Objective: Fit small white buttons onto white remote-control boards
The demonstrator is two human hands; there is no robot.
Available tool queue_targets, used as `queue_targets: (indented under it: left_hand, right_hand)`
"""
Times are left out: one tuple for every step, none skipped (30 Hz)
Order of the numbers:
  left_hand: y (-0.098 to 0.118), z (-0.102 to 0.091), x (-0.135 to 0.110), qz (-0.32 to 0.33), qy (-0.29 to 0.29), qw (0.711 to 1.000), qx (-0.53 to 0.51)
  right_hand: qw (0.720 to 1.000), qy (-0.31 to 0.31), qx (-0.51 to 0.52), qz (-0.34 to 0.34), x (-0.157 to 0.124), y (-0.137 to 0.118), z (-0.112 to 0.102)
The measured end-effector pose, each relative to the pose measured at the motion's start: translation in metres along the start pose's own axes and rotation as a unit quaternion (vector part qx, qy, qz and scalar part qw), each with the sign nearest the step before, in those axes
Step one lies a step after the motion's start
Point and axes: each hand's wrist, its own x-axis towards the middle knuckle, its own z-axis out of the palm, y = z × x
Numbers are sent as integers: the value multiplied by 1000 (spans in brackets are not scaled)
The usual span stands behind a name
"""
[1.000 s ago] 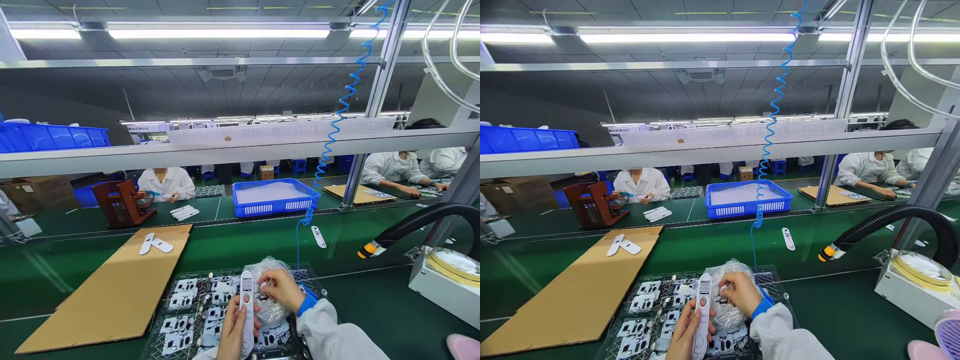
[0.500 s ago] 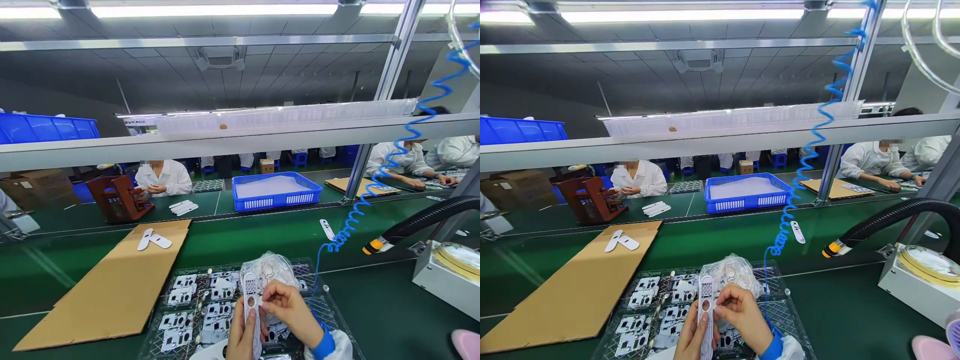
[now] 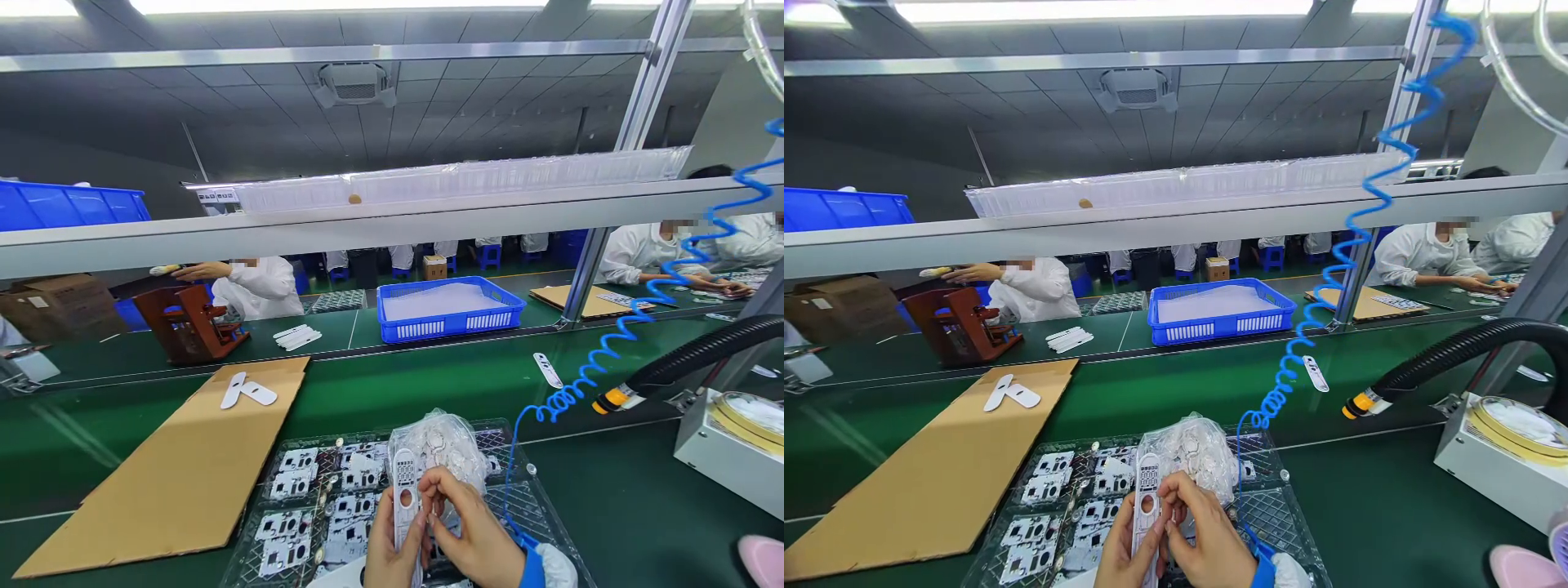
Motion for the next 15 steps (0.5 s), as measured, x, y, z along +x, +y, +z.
queue_targets:
  left_hand:
    - [1,0,0,-1,6,1000,2]
    - [2,1,-1,-4,10,1000,4]
    - [3,1,-1,-7,9,1000,5]
    - [3,1,-1,-8,8,1000,6]
    - [2,0,-1,-8,5,1000,6]
    - [1,0,-1,-8,3,1000,6]
    - [1,0,-1,-8,3,1000,6]
    - [0,-1,-1,-8,4,1000,4]
    - [-1,-1,0,-8,6,1000,3]
    - [-2,-1,0,-8,7,1000,1]
    - [-2,-1,0,-9,7,1000,-1]
    - [-3,-1,0,-9,6,1000,-3]
    - [-4,-1,0,-10,4,1000,-3]
    - [-5,0,1,-12,3,1000,-4]
    - [-6,0,1,-13,2,1000,-5]
  right_hand:
    - [1000,0,1,-3,-1,0,0]
    - [1000,6,6,-4,-1,0,0]
    - [1000,15,13,-5,0,1,1]
    - [999,24,21,-6,0,2,2]
    - [999,32,28,-7,1,3,3]
    - [999,40,36,-6,3,5,4]
    - [998,51,46,-1,4,7,5]
    - [996,63,62,8,6,9,6]
    - [994,73,82,20,7,12,7]
    - [991,80,104,37,9,15,8]
    - [987,83,125,55,10,17,9]
    - [984,80,142,71,10,19,10]
    - [982,74,152,83,10,20,10]
    - [981,69,155,90,10,21,10]
    - [982,69,149,89,10,20,9]
